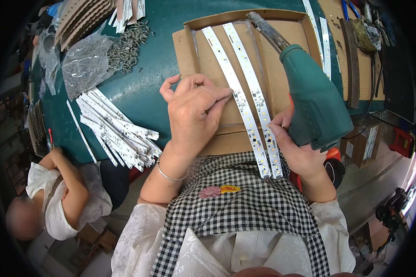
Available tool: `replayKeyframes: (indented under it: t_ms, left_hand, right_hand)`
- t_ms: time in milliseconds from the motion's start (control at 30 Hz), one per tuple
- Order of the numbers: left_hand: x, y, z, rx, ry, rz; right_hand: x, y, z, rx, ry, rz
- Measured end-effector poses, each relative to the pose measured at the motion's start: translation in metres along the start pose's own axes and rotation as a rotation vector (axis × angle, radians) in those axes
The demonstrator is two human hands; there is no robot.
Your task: The person uses a soldering iron to attach small components to LED light strips. They pick up a strip, apply solder to specific points, and place the finished strip into a cardboard box. The process is repeated for multiple strips throughout the video.
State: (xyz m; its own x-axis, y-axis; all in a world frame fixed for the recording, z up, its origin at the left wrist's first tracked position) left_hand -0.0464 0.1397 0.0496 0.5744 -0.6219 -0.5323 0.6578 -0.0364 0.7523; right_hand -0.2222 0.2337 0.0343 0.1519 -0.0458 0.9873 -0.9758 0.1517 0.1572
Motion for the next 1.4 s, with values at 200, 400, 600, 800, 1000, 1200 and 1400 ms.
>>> replayKeyframes:
  t_ms: [200, 400, 600, 800, 1000, 1200, 1400]
  left_hand:
    - [0.004, -0.003, -0.001, -0.023, 0.004, -0.053]
    - [0.004, -0.003, 0.001, -0.022, 0.006, -0.057]
    - [0.005, -0.004, 0.002, -0.031, -0.019, -0.086]
    - [0.006, -0.004, 0.001, -0.044, -0.029, -0.118]
    - [0.003, -0.003, 0.0, -0.038, -0.05, -0.093]
    - [0.005, -0.003, 0.001, -0.063, -0.03, -0.12]
    - [0.007, -0.006, 0.001, -0.077, -0.037, -0.135]
  right_hand:
    - [0.0, -0.001, 0.001, -0.01, 0.051, -0.065]
    - [-0.002, -0.003, 0.0, -0.041, -0.014, -0.087]
    - [0.032, -0.01, 0.016, -0.058, 0.198, -0.406]
    - [0.029, -0.006, 0.024, -0.128, 0.242, -0.514]
    - [0.016, -0.002, 0.02, -0.19, 0.114, -0.368]
    - [0.01, -0.001, 0.019, -0.209, 0.073, -0.276]
    - [0.006, -0.001, 0.021, -0.11, 0.088, -0.274]
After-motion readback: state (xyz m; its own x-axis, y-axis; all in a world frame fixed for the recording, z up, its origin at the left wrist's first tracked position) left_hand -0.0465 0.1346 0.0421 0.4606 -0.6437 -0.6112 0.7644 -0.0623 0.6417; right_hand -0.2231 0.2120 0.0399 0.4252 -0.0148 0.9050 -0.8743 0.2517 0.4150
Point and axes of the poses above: each hand's wrist, its own z-axis towards the middle knuckle, its own y-axis out of the back of the hand, x = y × z, the point moved 8 cm from there along z, towards the middle knuckle, and after that the axes turned 1 degree about -y, right-handed, at the moved point
